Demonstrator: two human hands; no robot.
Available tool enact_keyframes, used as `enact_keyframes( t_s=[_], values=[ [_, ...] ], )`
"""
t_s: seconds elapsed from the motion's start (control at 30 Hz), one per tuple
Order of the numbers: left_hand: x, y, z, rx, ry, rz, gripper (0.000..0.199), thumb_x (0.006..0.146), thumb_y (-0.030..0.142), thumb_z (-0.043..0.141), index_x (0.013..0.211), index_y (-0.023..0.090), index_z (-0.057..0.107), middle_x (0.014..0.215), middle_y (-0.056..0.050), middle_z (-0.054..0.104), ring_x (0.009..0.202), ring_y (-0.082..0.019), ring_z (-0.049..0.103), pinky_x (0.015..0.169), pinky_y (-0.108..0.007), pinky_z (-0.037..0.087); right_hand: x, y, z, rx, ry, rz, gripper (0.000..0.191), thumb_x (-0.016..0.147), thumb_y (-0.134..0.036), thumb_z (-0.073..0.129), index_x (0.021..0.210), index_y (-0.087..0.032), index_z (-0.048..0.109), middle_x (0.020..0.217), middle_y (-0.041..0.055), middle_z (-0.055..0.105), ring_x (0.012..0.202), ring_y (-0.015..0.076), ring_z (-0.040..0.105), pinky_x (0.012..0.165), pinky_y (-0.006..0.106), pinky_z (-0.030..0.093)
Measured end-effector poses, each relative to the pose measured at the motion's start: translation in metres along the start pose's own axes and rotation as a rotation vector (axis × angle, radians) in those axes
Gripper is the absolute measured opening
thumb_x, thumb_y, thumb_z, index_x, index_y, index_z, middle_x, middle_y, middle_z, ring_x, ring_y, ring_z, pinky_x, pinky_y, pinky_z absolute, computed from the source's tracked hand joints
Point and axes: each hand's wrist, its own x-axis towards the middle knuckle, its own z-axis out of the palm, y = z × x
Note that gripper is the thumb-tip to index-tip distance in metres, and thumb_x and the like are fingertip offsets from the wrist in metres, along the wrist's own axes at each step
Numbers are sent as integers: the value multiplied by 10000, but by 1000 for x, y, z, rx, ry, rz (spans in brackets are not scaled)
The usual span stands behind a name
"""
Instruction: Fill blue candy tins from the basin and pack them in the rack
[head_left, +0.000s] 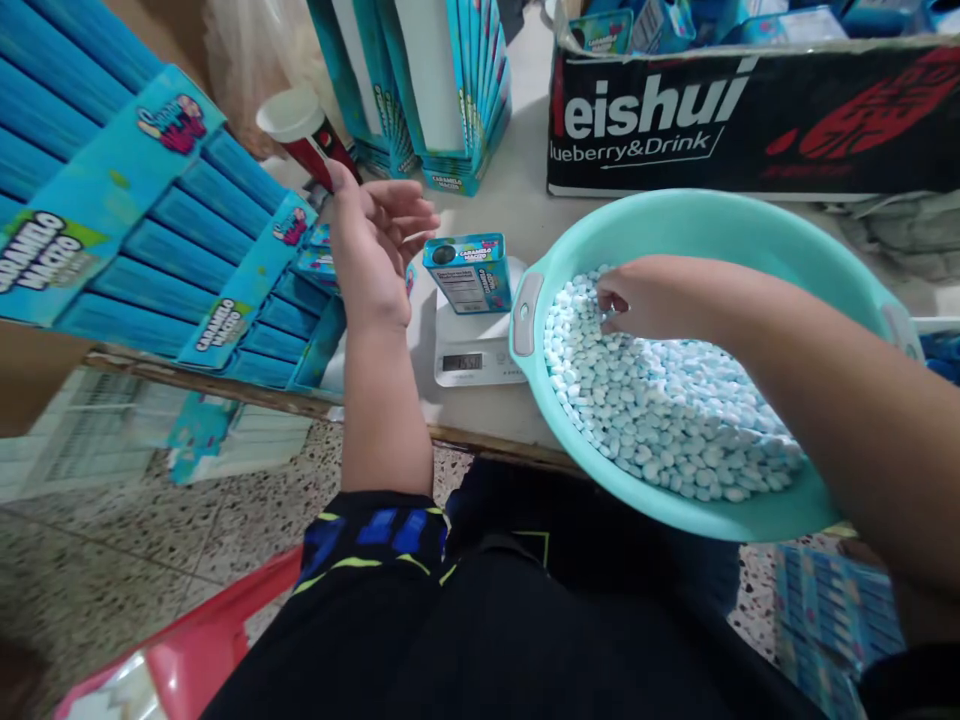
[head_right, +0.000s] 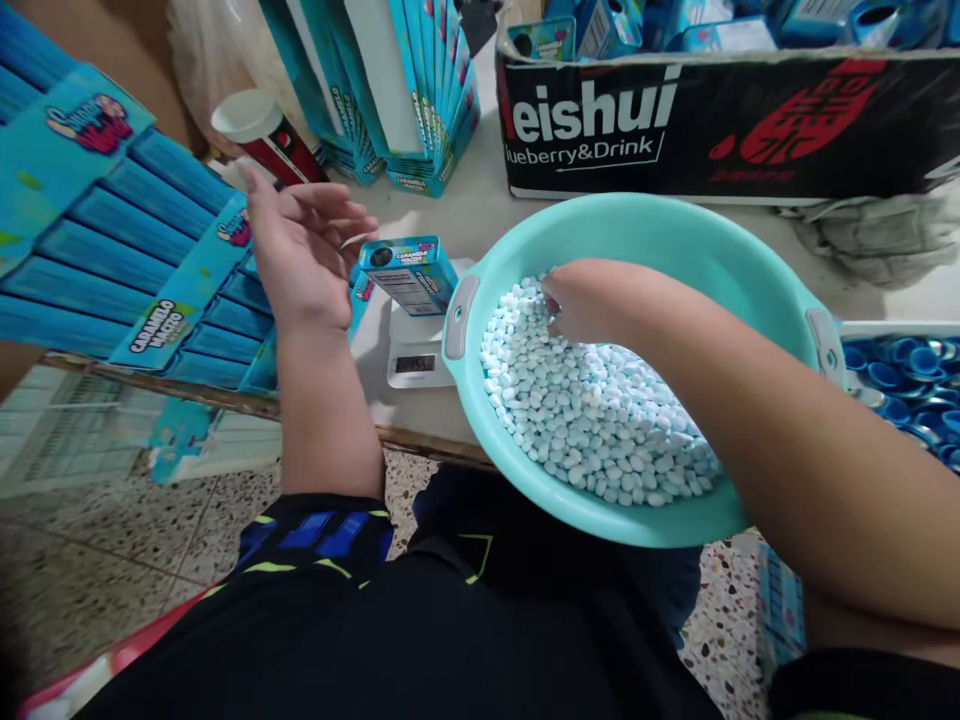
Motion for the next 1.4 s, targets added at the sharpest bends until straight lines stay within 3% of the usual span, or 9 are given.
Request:
enact_keyframes(
  t_s=[0.1,0.2,0.27,0.43,0.6,0.8,0.93,1.1,1.4],
  values=[
    [-10,1,6,142,20,232,712,983,787,263,893,213,673,873,-76,692,834,-181,697,814,-393,545,4,4,4,-3,-9,-14,216,951,-320,601,1122,-202,658,1006,94,687,834,252,612,634,335,387],
    [-26,5,14,519,-172,497,584,953,760,445,1002,237,700,1076,-83,707,1064,-229,660,985,-417,496,10,8,9,42,8,-23,228,941,-359,612,1114,-213,640,1014,89,691,817,249,618,639,339,397],
    [-34,7,20,773,-304,531,587,912,783,494,1045,246,693,1151,-84,695,1168,-269,611,1058,-438,447,13,10,11,67,1,-4,250,933,-390,633,1113,-216,633,1024,84,697,821,252,627,646,343,409],
    [-40,9,20,992,-279,426,505,843,726,659,979,240,686,1013,-81,671,1075,-291,605,999,-408,447,9,7,7,85,-10,-16,305,919,-394,655,1139,-184,631,1073,106,700,858,267,635,652,352,416],
    [-47,42,-23,1015,-76,282,328,867,528,744,1025,246,693,1090,-92,672,1069,-298,621,982,-425,483,4,5,6,98,0,-53,315,899,-366,661,1142,-170,624,1126,116,698,906,264,635,658,332,402],
    [-27,86,-102,1464,-58,-317,518,811,641,706,1166,263,680,970,-100,718,874,-370,688,780,-486,555,0,7,2,125,-18,-73,329,898,-360,683,1171,-176,659,1134,121,712,916,285,651,670,343,427],
    [0,86,-125,1498,-63,-679,428,838,521,689,1123,203,650,854,-85,718,632,-314,692,631,-434,561,-6,5,-1,131,-11,-81,359,892,-345,702,1207,-173,674,1117,118,720,924,291,654,691,353,439],
    [9,73,-127,1243,59,-641,257,865,433,659,946,190,638,906,-99,724,626,-274,702,601,-394,581,-8,4,-3,127,4,-90,343,884,-350,705,1174,-167,690,1116,126,721,935,293,658,712,348,445],
    [-22,44,-111,1218,167,-371,514,902,650,553,1117,195,660,944,-110,755,592,-254,704,629,-362,556,-10,5,-3,129,12,-130,328,918,-326,674,1187,-139,697,1128,151,718,966,321,664,729,366,453]
  ],
)
